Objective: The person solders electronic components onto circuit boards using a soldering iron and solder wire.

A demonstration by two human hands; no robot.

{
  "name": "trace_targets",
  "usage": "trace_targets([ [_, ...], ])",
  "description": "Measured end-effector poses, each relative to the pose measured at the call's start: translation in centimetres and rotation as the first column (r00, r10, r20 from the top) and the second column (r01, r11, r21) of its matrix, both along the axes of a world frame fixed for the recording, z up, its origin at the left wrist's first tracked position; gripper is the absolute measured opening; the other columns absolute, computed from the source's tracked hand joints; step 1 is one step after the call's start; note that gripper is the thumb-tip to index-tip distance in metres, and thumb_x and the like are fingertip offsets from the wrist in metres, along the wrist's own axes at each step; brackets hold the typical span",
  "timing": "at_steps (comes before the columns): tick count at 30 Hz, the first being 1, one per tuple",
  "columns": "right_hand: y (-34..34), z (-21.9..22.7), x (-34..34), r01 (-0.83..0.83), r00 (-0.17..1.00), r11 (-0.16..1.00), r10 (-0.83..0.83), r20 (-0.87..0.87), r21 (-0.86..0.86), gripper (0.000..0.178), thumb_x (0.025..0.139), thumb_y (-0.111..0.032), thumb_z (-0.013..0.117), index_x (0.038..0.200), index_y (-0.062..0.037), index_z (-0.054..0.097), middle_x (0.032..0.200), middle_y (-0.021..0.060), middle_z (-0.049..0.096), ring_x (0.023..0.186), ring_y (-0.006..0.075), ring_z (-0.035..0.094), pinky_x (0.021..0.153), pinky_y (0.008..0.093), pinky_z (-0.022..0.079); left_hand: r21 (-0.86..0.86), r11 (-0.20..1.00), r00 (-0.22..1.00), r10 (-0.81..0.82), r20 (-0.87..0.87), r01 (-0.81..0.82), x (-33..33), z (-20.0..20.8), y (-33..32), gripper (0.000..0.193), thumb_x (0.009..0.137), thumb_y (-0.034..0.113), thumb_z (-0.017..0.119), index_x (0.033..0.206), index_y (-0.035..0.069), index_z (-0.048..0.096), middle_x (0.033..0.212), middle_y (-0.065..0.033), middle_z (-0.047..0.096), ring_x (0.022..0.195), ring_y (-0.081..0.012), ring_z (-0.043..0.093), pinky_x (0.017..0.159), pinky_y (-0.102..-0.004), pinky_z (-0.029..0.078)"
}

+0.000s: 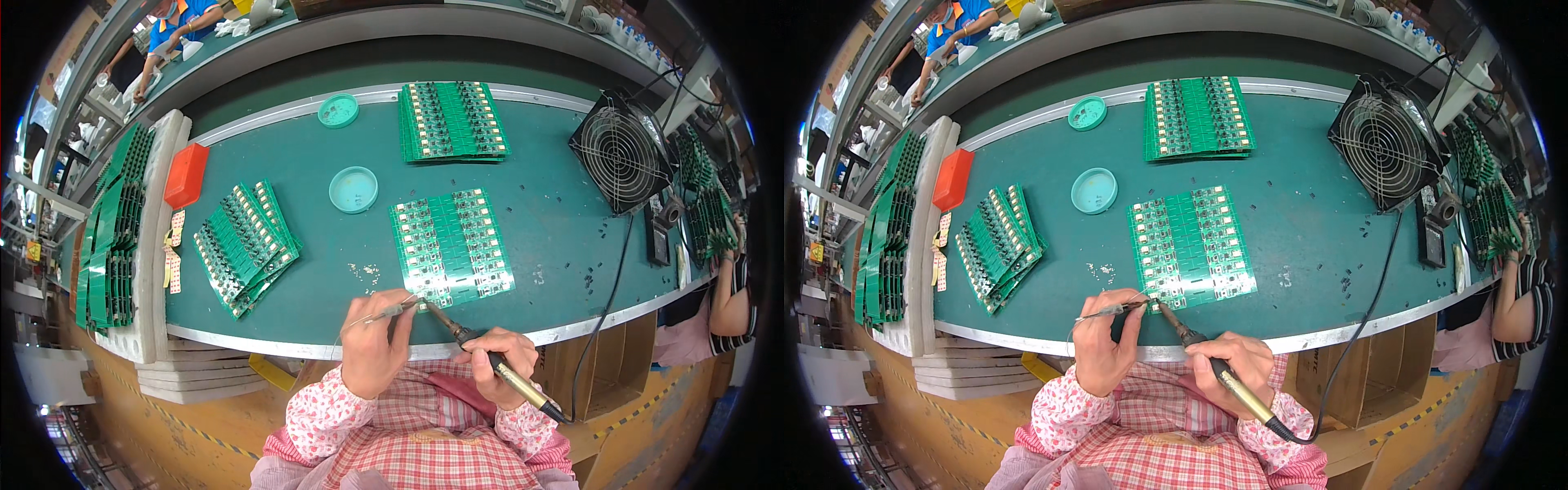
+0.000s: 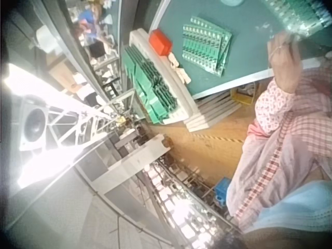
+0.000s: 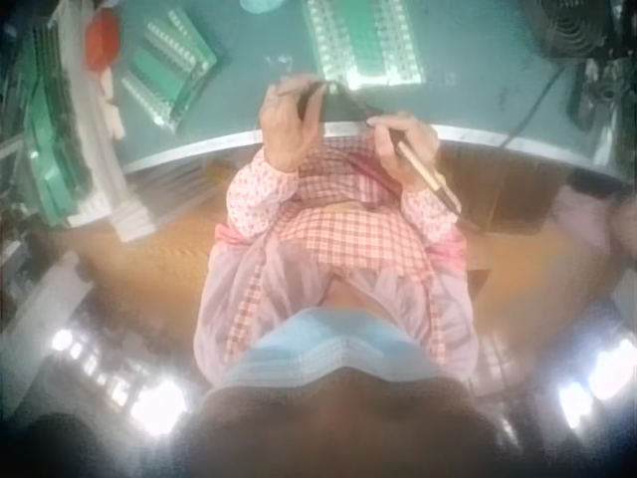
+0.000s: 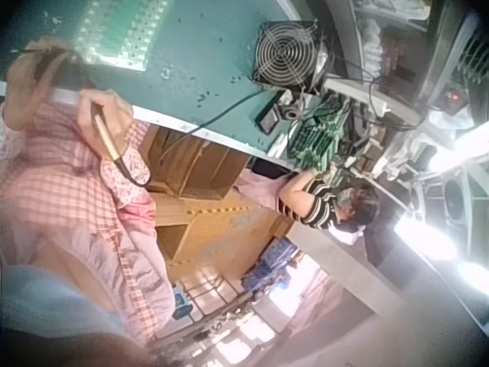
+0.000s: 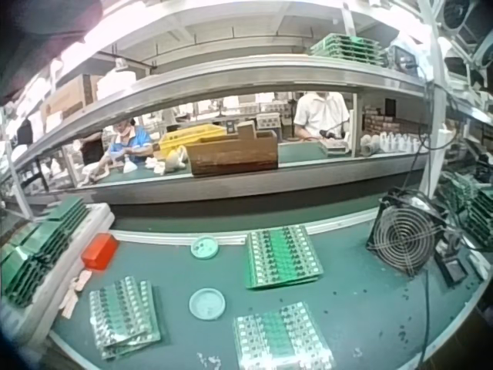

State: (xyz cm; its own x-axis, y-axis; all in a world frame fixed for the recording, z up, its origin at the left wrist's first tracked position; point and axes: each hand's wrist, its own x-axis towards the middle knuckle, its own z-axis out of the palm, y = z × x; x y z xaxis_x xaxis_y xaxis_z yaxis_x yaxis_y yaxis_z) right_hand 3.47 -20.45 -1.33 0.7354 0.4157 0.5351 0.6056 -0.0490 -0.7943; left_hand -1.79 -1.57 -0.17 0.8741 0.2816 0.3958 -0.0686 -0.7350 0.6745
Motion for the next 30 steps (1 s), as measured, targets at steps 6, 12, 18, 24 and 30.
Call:
trace_targets([
  [6,-0.4,0.1,0.0,-0.034,0.998,0.999,0.035,0.045,-0.012,0.013,0.08,0.002,0.072,0.091,-0.0011,0.066,0.072,0.0081,0.069,0.055,0.0197,0.065,0.05,0.0308,0.051,0.005,1.0,1.0,-0.006,0.016,0.006,0.0,-0.1,-0.2,0.019,0.085,-0.002,0.069,0.102,0.004,0.067,0.1,-0.0105,0.07,0.086,-0.0293,0.065,0.077,-0.0367,0.05],
  [12,0.2,0.3,-0.1,0.032,0.998,0.999,-0.032,-0.049,-0.008,0.008,0.084,-0.003,0.07,0.091,-0.0032,0.066,0.067,0.0061,0.07,0.056,0.0187,0.066,0.051,0.0305,0.051,0.016,1.0,1.0,-0.009,0.018,0.009,0.4,-0.3,0.3,0.018,0.085,-0.002,0.069,0.102,0.004,0.067,0.1,-0.0105,0.07,0.086,-0.0294,0.065,0.077,-0.0367,0.05],
  [18,-0.1,0.5,-0.4,0.129,0.979,0.991,-0.121,-0.162,0.044,0.006,0.09,-0.009,0.063,0.094,-0.0049,0.065,0.063,0.0044,0.07,0.054,0.0178,0.065,0.054,0.0305,0.051,0.018,0.999,0.999,0.045,0.03,-0.045,0.2,0.1,0.7,0.018,0.083,-0.003,0.071,0.099,0.004,0.068,0.098,-0.0106,0.07,0.084,-0.0294,0.064,0.076,-0.0372,0.05],
  [24,0.0,1.2,-0.3,0.358,0.933,0.918,-0.347,0.093,-0.171,0.017,0.088,0.002,0.062,0.105,0.0007,0.065,0.088,0.0176,0.068,0.079,0.0321,0.064,0.072,0.0398,0.052,-0.02,1.0,0.995,0.012,0.102,-0.01,0.1,-0.8,-0.5,0.021,0.081,0.0,0.074,0.099,0.008,0.068,0.097,-0.0066,0.071,0.083,-0.0261,0.064,0.075,-0.034,0.048],
  [30,0.5,-0.1,0.4,0.416,0.902,0.795,-0.301,0.308,-0.441,0.037,0.087,-0.004,0.066,0.124,-0.0025,0.062,0.113,0.0228,0.06,0.104,0.0419,0.059,0.092,0.0463,0.047,-0.077,0.997,0.997,0.007,0.077,-0.001,-0.7,-1.0,-1.2,0.019,0.084,0.0,0.071,0.102,0.004,0.067,0.102,-0.0085,0.07,0.088,-0.0286,0.065,0.077,-0.0365,0.048],
])
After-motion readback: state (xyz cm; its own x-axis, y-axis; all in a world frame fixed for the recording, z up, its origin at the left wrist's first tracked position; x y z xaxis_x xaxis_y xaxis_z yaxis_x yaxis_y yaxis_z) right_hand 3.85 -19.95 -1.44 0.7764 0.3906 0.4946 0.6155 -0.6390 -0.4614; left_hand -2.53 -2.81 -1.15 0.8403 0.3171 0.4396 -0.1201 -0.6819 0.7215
